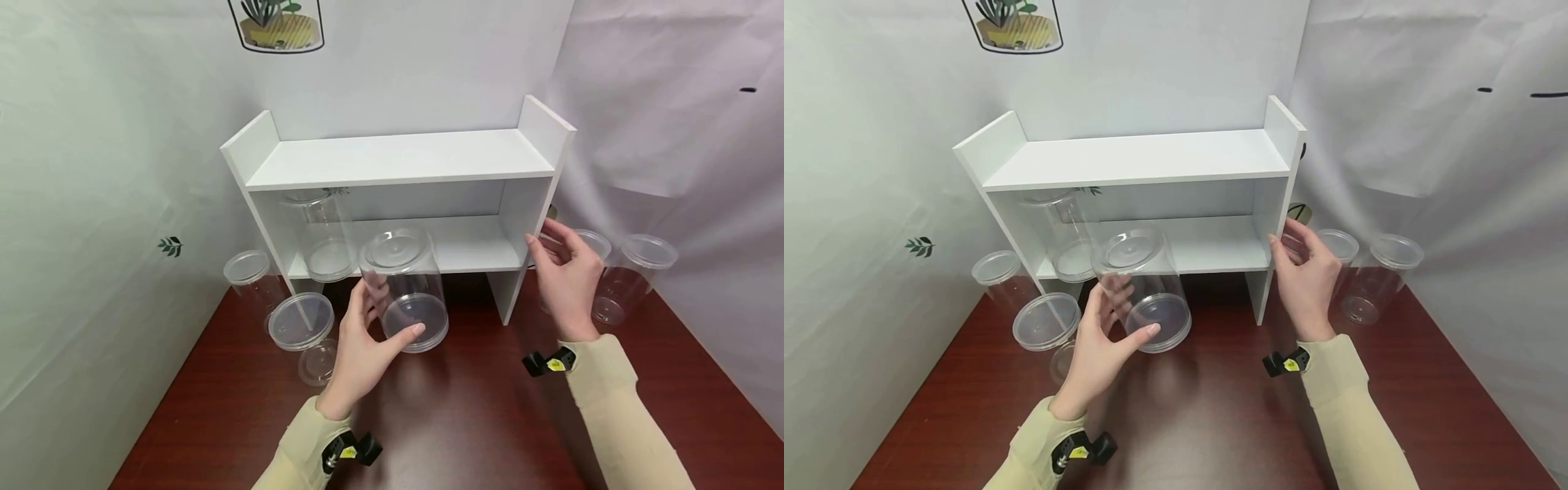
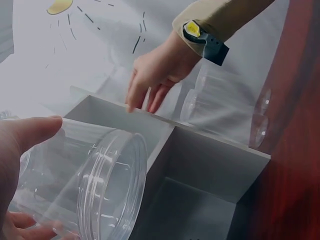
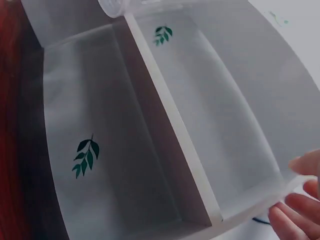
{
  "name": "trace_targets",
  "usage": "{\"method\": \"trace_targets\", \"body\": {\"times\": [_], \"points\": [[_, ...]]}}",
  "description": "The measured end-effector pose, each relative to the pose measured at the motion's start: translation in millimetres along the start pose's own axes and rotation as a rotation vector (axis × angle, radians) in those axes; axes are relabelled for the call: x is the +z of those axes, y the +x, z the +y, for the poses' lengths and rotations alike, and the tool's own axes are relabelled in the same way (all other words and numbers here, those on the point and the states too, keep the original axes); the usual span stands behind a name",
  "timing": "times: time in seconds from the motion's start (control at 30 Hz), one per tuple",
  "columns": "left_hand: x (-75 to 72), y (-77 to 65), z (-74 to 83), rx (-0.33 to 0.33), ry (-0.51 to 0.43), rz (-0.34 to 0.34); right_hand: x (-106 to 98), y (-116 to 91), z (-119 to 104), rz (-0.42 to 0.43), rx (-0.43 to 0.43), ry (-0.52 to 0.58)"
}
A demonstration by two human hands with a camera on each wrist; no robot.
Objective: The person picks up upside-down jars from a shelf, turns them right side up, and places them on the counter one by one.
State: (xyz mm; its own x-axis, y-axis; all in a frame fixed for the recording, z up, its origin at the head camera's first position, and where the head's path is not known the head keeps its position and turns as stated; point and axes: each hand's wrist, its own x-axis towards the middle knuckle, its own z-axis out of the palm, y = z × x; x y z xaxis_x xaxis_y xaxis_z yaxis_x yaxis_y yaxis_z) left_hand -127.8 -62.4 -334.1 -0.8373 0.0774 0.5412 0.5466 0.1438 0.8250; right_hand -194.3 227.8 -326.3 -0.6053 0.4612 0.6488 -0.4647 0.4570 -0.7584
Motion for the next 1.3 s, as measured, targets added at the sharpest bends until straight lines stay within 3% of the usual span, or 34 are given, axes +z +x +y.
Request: {"method": "trace_targets", "body": {"times": [0.23,0.33,0.47,0.63,0.77,0.9,1.07,1.3], "points": [[1.9,-7.2,-35.1,-0.021,-0.016,-0.019,-6.0,-25.3,-47.2,-0.020,-0.062,0.119],[2.3,-9.4,-40.9,-0.048,-0.041,-0.029,-7.8,-36.8,-55.8,-0.084,-0.069,0.182],[4.7,-11.2,-42.5,-0.047,-0.075,-0.046,-11.0,-51.5,-56.7,-0.262,-0.081,0.224],[7.0,-12.7,-41.2,-0.022,-0.081,-0.064,-11.9,-68.9,-37.9,-0.512,-0.147,0.182],[8.0,-13.0,-39.3,-0.014,-0.094,-0.069,-7.4,-80.6,-23.7,-0.661,-0.216,0.169],[9.9,-14.2,-37.4,-0.021,-0.124,-0.085,-0.4,-91.1,-19.1,-0.779,-0.183,0.182],[12.8,-16.5,-34.4,-0.022,-0.138,-0.095,5.7,-102.4,-17.2,-0.832,-0.133,0.151],[14.8,-19.0,-31.4,-0.002,-0.171,-0.093,10.7,-107.5,-14.3,-0.787,-0.148,0.195]]}}
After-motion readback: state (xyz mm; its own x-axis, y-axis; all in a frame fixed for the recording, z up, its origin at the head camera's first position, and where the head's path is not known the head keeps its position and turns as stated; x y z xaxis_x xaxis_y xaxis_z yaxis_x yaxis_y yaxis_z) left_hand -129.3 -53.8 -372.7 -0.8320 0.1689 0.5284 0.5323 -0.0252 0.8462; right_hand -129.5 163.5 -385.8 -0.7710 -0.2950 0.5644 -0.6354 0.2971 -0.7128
